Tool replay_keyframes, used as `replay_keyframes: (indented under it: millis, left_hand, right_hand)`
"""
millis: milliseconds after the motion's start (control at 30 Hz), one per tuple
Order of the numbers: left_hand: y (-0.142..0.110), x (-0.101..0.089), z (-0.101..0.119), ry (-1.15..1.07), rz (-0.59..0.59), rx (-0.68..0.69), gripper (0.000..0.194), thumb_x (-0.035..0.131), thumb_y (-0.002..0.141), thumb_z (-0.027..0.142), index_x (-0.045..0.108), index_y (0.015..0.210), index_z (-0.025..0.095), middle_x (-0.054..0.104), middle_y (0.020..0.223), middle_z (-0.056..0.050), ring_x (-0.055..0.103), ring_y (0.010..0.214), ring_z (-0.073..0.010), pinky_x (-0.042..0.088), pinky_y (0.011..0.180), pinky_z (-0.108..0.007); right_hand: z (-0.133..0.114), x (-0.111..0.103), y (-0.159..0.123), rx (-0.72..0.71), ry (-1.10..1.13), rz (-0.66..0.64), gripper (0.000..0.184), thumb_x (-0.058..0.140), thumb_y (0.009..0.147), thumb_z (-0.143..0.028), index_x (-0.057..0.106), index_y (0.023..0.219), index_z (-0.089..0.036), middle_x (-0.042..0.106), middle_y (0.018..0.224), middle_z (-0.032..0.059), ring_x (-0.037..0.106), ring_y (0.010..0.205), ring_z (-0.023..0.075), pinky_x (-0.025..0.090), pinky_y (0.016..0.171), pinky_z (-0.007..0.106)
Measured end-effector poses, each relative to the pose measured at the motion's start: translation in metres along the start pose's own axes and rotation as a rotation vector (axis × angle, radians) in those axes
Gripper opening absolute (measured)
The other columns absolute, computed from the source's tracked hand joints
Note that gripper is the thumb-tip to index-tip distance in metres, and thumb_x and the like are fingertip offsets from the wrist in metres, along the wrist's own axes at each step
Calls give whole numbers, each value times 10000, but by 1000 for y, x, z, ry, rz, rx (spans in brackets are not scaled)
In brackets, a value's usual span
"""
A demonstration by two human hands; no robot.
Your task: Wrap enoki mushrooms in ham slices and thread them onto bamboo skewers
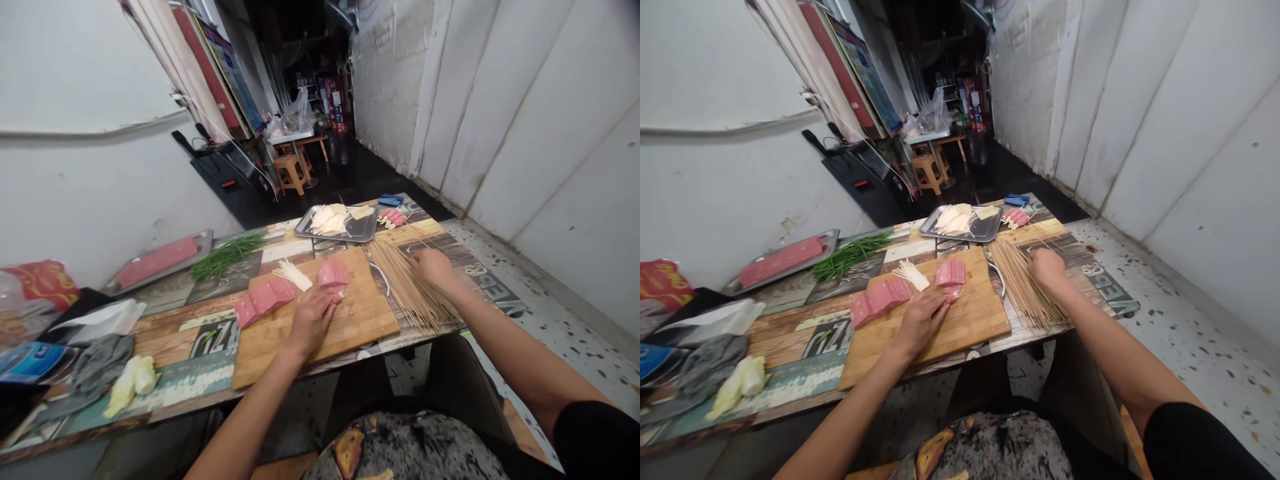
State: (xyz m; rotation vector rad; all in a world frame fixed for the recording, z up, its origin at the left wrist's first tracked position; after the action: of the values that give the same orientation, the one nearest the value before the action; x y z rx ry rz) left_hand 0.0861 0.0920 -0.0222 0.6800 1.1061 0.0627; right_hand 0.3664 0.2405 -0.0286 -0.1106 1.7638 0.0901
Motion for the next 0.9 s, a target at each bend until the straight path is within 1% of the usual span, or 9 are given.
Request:
replay_keyframes:
  millis: [100, 200, 267, 333, 367, 433, 500, 600, 900]
  left_hand:
    - [1, 0, 2, -10, 10, -6, 146, 562, 889, 230, 669, 983, 198, 709, 953, -39, 630, 893, -187, 481, 810, -352]
    - [-1, 0, 4, -15, 19, -20, 147, 571, 883, 218, 667, 993, 200, 712, 962, -30, 636, 892, -181, 484, 823, -349]
    - [-3, 2, 5, -11, 27, -26, 161, 576, 881, 213, 664, 1014, 199, 712, 981, -32, 637, 900, -181, 487, 818, -346]
    - [-5, 3, 5, -9, 30, -27, 172, 576, 881, 211, 661, 1029, 193, 710, 991, -37, 637, 897, -181, 491, 804, -344]
    - [-5, 4, 5, -11, 30, -25, 175, 574, 882, 208, 660, 1033, 189, 709, 992, -40, 636, 894, -180, 493, 802, -343]
    - [-5, 4, 5, -20, 30, -19, 178, 574, 881, 201, 658, 1037, 183, 707, 994, -45, 636, 893, -176, 496, 806, -338]
    - [-5, 4, 6, -26, 29, -11, 178, 580, 877, 193, 659, 1036, 182, 707, 997, -44, 638, 896, -171, 496, 812, -331]
    - [-4, 3, 7, -19, 33, 2, 173, 590, 869, 181, 663, 1026, 185, 709, 993, -41, 640, 900, -172, 495, 809, -326]
    - [-4, 4, 7, -26, 30, 1, 185, 596, 863, 171, 661, 1036, 191, 708, 993, -39, 641, 910, -173, 497, 820, -329]
  right_hand:
    - [-3, -8, 0, -25, 122, 157, 274, 414, 894, -232, 660, 913, -113, 673, 972, 137, 612, 880, 198, 410, 719, 250]
    - [-17, -17, -21, -135, 296, 274, 230, 427, 885, -190, 627, 969, -114, 673, 932, 110, 607, 827, 191, 413, 713, 255]
    - [-30, -15, -52, -307, 401, 236, 239, 422, 896, -194, 628, 998, -132, 682, 898, 87, 613, 786, 178, 427, 703, 248]
    - [-43, -5, -94, -552, 468, 146, 286, 382, 932, -222, 632, 1053, -153, 687, 909, 80, 626, 814, 166, 447, 725, 239]
    - [-47, 1, -115, -638, 472, 131, 303, 367, 941, -226, 632, 1068, -155, 689, 888, 79, 632, 804, 164, 455, 714, 237]
    - [-48, 16, -151, -706, 464, 113, 325, 353, 945, -202, 624, 1113, -138, 686, 830, 75, 639, 758, 159, 466, 676, 232]
    - [-46, 28, -175, -723, 453, 107, 339, 352, 945, -183, 612, 1146, -101, 679, 794, 78, 645, 719, 161, 476, 642, 236]
    - [-44, 36, -186, -716, 445, 116, 338, 361, 946, -179, 620, 1135, -72, 678, 789, 85, 656, 714, 174, 493, 626, 251]
    - [-56, 45, -180, -704, 435, 163, 332, 380, 931, -153, 627, 1128, -49, 666, 746, 80, 651, 676, 185, 496, 594, 272]
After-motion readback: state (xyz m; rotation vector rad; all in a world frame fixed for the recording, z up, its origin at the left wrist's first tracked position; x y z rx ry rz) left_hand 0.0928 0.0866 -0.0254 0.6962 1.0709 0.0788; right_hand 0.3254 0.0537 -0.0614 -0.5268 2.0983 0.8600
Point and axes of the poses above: each hand's wrist, its own y-axis towards the middle knuckle, its own x-axis out of the palm, z = x × y, the point moved 3 cm from there along y, towards the middle knuckle
